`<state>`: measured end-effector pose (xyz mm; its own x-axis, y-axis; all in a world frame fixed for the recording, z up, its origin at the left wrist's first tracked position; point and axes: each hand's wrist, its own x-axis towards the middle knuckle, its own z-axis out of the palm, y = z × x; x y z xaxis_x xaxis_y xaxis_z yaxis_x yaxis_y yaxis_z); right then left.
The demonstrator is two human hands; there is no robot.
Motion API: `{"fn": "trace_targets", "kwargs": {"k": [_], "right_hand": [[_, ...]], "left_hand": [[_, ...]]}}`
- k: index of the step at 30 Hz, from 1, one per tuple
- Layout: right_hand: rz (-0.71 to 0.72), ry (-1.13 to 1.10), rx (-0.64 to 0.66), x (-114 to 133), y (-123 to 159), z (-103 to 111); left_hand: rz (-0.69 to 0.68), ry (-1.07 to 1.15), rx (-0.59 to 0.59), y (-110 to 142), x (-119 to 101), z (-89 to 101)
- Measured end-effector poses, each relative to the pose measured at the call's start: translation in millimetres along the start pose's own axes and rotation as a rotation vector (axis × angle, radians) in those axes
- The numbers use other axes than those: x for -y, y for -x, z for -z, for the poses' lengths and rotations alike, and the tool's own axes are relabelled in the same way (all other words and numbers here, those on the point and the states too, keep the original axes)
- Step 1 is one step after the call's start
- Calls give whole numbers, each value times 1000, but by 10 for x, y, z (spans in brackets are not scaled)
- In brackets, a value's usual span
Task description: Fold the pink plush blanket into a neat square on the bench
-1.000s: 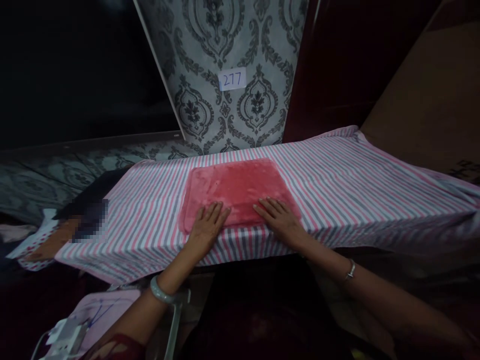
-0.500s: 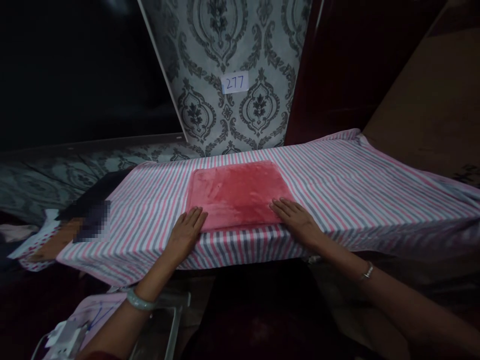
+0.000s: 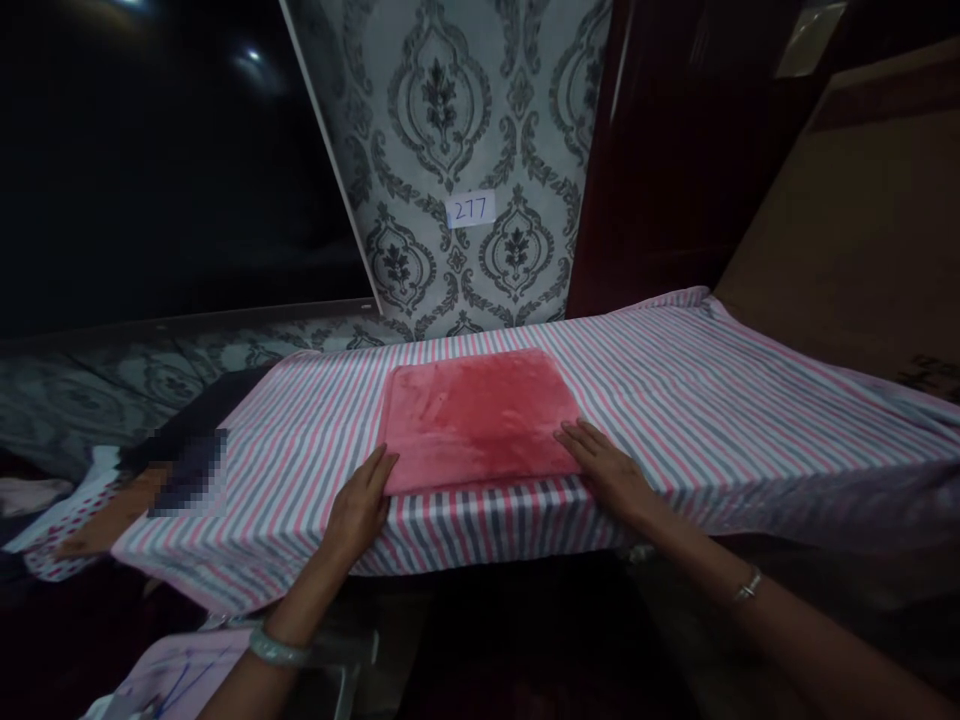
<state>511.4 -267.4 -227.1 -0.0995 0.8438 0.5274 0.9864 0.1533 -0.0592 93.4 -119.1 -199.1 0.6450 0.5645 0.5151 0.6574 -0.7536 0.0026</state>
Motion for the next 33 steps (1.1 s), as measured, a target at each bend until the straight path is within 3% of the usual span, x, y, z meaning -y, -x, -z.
{"fn": "trace_targets", "kwargs": {"k": [5,9,12,15,20,23,25,28,30,33], "right_hand": [[-13,-120,-54,-57,27,-83],[-54,-190,-175,-66,50,-190],[-45,-199,-227,-83,-40,-115],[-19,-209,-268,-123,-316,212],[-167,-300,-403,-232,-1047,1071],[-280,-515,-520,-323,-1435,1494],[-306,-711,-546,-393,-1619,1643],[-358,-963,-508,-497,-1783,1614],[-456,-1068,-442,-544,-1848,1448],[-715,-1223,-340,-565,-1967,1116]], "left_hand": [[8,43,31,-1,75,19],[3,100,-59,-2,100,8],[1,142,-120,-64,121,51],[5,168,-202,-307,131,287],[92,210,-317,-1083,103,1101],[194,397,-336,-1528,81,1531],[276,617,-339,-1743,86,1669],[420,942,-289,-1934,138,1610],[542,1075,-194,-2005,192,1431],[738,1150,-114,-2115,271,1090]]}}
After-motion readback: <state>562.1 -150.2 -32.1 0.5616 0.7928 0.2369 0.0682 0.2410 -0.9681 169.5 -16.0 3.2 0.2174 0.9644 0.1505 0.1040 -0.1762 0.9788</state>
